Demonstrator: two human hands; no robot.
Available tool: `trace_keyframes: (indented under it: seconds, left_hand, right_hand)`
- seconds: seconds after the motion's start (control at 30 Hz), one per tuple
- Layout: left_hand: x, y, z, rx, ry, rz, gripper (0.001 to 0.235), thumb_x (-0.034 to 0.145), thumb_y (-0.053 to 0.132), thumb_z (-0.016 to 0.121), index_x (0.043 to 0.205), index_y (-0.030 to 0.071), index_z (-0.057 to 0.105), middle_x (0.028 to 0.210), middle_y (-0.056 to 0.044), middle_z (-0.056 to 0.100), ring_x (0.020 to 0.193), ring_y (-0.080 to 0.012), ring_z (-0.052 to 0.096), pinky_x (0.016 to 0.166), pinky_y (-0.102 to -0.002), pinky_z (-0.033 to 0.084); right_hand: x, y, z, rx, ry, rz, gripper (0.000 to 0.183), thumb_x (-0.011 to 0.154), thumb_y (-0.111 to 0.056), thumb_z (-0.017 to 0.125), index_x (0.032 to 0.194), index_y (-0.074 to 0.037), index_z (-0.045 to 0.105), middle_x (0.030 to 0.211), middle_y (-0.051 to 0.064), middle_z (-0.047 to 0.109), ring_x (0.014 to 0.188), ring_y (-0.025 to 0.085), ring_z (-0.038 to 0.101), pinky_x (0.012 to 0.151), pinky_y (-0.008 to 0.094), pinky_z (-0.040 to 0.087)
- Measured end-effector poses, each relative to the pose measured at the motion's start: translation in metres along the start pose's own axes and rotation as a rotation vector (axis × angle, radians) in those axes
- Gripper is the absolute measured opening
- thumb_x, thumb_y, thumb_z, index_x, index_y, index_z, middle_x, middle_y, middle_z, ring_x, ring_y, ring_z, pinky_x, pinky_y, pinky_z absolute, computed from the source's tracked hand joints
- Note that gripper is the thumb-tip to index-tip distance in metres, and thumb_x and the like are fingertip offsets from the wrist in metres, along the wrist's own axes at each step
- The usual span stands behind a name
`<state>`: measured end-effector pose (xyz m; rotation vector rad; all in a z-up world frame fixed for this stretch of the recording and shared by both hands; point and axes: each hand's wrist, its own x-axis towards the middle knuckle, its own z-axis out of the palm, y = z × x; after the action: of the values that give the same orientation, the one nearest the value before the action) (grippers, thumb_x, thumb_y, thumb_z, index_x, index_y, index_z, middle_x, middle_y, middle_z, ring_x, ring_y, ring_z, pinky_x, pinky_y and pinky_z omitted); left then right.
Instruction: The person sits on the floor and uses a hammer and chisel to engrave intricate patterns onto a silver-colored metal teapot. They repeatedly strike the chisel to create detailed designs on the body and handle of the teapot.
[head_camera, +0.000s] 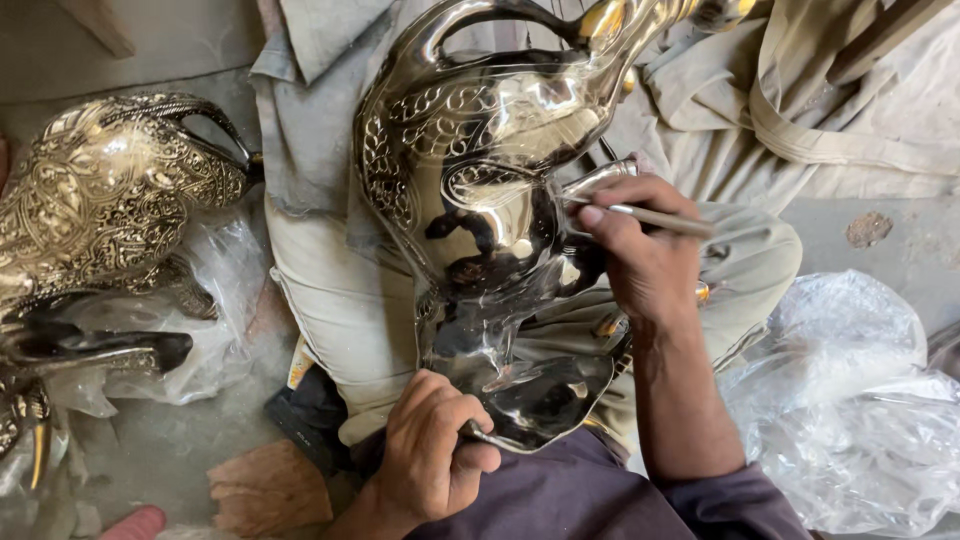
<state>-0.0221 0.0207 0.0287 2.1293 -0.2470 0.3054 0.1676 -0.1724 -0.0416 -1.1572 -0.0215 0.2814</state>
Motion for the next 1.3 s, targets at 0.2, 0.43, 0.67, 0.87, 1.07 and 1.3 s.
trace_keyframes:
  seconds: [0.2, 0.43, 0.67, 0.87, 1.07, 1.3]
  left_hand:
    - [0.006, -0.021, 0.003, -0.011, -0.032, 0.143, 0.046, 0.112, 0.046, 0.047, 0.100, 0.002, 0.056, 0.079, -0.007, 0.055, 0.063, -0.0241, 0.053, 0.059, -0.041, 0.044]
    - [0.006, -0.031, 0.011, -0.090, -0.033, 0.168, 0.044, 0.115, 0.044, 0.044, 0.106, 0.002, 0.054, 0.073, -0.003, 0.056, 0.059, -0.0185, 0.054, 0.054, -0.038, 0.043]
    - [0.002, -0.036, 0.013, -0.081, -0.039, 0.184, 0.046, 0.114, 0.047, 0.045, 0.107, 0.002, 0.054, 0.077, -0.004, 0.061, 0.060, -0.0183, 0.058, 0.054, -0.037, 0.046]
    - [0.000, -0.039, 0.012, -0.095, -0.072, 0.165, 0.047, 0.113, 0.050, 0.046, 0.108, 0.004, 0.052, 0.081, -0.004, 0.062, 0.062, -0.0183, 0.059, 0.055, -0.037, 0.048]
    - [-0.005, -0.043, 0.013, -0.107, -0.077, 0.168, 0.048, 0.112, 0.052, 0.047, 0.107, 0.004, 0.051, 0.083, -0.005, 0.064, 0.062, -0.0190, 0.060, 0.054, -0.037, 0.048]
    - [-0.012, -0.042, 0.017, -0.081, -0.063, 0.129, 0.049, 0.112, 0.055, 0.043, 0.108, 0.006, 0.050, 0.083, -0.004, 0.063, 0.063, -0.0178, 0.060, 0.054, -0.036, 0.049]
  right_hand:
    - [0.017, -0.001, 0.016, 0.095, -0.025, 0.058, 0.014, 0.089, 0.007, 0.066, 0.097, -0.001, 0.058, 0.098, 0.016, 0.066, 0.086, 0.021, 0.070, 0.080, 0.032, 0.062]
    - [0.025, 0.001, 0.014, 0.142, -0.060, 0.061, 0.013, 0.091, 0.007, 0.068, 0.095, 0.000, 0.057, 0.100, 0.016, 0.065, 0.088, 0.021, 0.069, 0.077, 0.032, 0.060]
    - [0.028, 0.003, 0.008, 0.071, -0.094, 0.065, 0.014, 0.092, 0.006, 0.069, 0.095, 0.000, 0.057, 0.100, 0.016, 0.064, 0.086, 0.020, 0.069, 0.074, 0.032, 0.061]
    - [0.033, 0.001, 0.005, 0.004, -0.126, 0.060, 0.012, 0.088, 0.004, 0.066, 0.090, 0.000, 0.056, 0.089, 0.017, 0.064, 0.076, 0.018, 0.066, 0.067, 0.030, 0.060]
    - [0.030, 0.007, 0.001, -0.024, -0.137, 0.041, 0.012, 0.087, 0.004, 0.066, 0.089, -0.001, 0.055, 0.087, 0.016, 0.064, 0.071, 0.016, 0.065, 0.064, 0.028, 0.059]
    - [0.034, 0.004, 0.003, -0.064, -0.183, -0.024, 0.011, 0.090, 0.003, 0.065, 0.090, -0.001, 0.055, 0.088, 0.017, 0.065, 0.071, 0.016, 0.065, 0.062, 0.028, 0.059]
